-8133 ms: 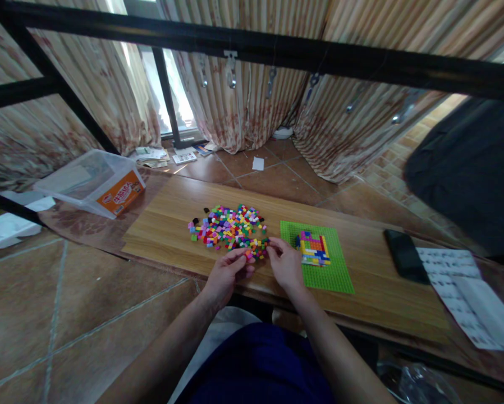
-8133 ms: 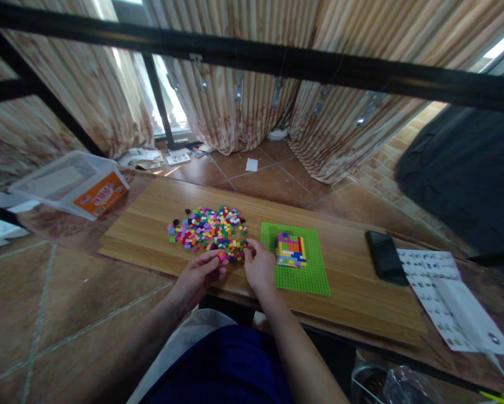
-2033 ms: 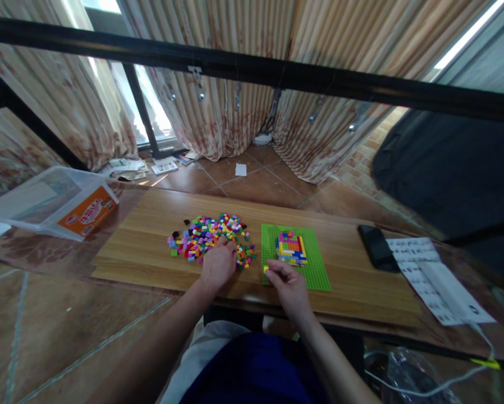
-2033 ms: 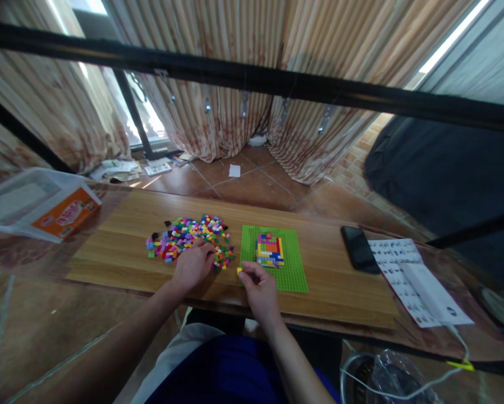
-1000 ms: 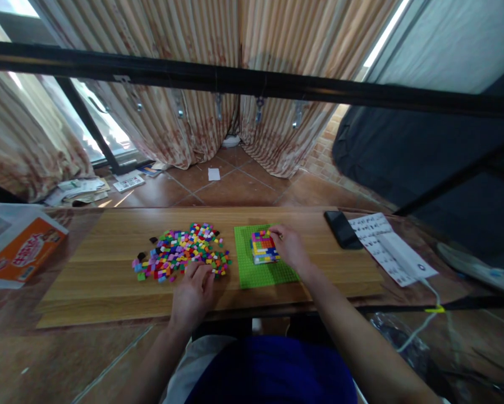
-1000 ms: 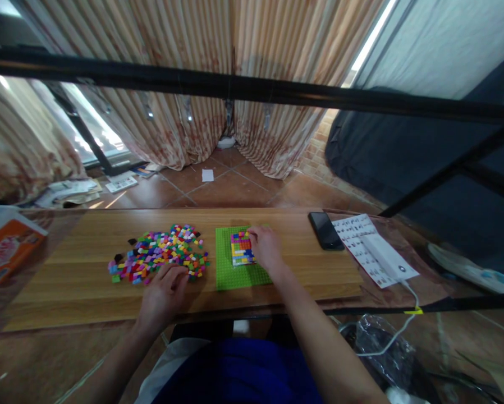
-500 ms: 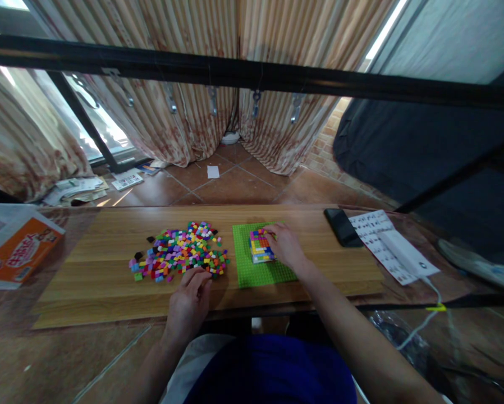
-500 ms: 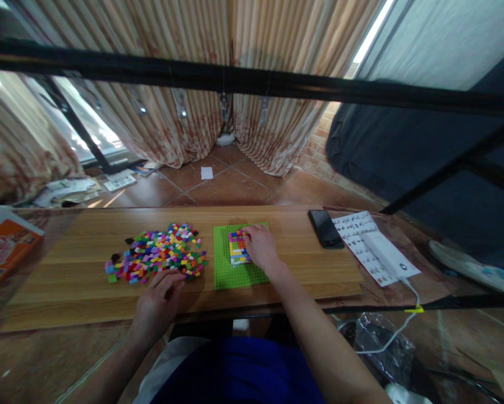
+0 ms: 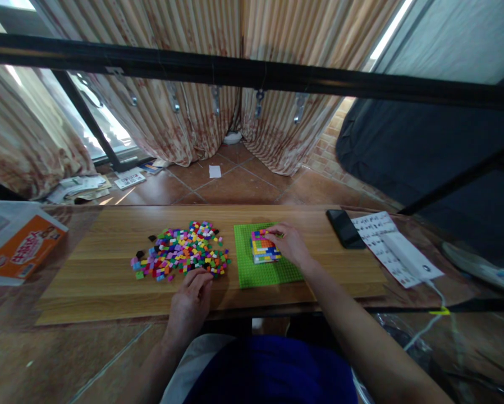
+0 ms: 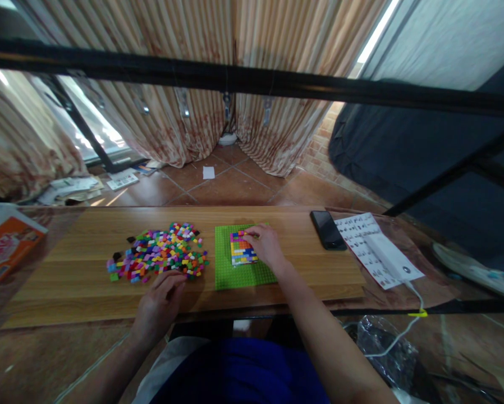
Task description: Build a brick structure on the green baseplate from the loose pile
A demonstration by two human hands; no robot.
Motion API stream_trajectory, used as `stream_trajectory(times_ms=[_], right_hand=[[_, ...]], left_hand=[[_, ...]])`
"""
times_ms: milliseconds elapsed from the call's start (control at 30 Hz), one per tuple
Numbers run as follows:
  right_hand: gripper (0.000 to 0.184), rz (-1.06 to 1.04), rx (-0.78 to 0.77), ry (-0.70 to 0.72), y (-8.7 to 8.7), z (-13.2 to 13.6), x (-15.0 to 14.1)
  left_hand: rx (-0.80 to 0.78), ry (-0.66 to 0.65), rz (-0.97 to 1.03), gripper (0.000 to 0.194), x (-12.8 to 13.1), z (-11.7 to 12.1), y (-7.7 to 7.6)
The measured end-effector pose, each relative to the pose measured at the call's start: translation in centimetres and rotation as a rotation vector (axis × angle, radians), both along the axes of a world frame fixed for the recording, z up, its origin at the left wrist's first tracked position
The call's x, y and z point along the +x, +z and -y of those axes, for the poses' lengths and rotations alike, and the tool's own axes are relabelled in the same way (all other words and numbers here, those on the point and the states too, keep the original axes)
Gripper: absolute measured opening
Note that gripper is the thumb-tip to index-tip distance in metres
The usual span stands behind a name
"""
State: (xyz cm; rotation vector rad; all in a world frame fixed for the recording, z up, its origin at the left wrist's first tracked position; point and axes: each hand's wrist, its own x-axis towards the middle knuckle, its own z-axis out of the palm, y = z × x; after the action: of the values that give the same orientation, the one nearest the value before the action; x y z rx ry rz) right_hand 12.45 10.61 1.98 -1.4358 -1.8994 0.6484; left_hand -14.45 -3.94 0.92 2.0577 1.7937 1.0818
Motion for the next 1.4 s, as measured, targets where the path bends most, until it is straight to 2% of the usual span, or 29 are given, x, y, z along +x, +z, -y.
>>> stream_trajectory(times_ms=[300, 533, 767, 933, 1233, 1400], right_hand=[[0.012, 0.108, 0.067, 0.076, 0.9, -0.3, 0.1], [0.013, 0.092, -0.02, 0.098, 0.9, -1.1, 0.3], [0.01, 0.068, -0.141, 0.174, 1.7, -1.8, 0.0], [0.012, 0.048, -0.185, 0.168, 1.5, -1.9, -0.2], [0.012, 0.094, -0.207, 0.184, 1.8, -1.8, -0.3], [0.014, 0.185, -0.197, 0.218, 1.9, -1.8, -0.6]], left_hand=[[0.015, -0.007, -0.002, 0.018, 0.1, -0.1, -0.2], [-0.017, -0.008, 0.028, 0.02, 0.4, -0.3, -0.4], [-0.022, -0.036, 0.035, 0.019, 0.7, -0.6, -0.8], [-0.027, -0.048, 0.017, 0.018, 0.7, -0.8, -0.9], [-0.022, -0.067, 0.031, 0.016, 1.1, -1.0, -1.0], [0.018, -0.079, 0.03, 0.016, 1.4, -1.0, -0.9]])
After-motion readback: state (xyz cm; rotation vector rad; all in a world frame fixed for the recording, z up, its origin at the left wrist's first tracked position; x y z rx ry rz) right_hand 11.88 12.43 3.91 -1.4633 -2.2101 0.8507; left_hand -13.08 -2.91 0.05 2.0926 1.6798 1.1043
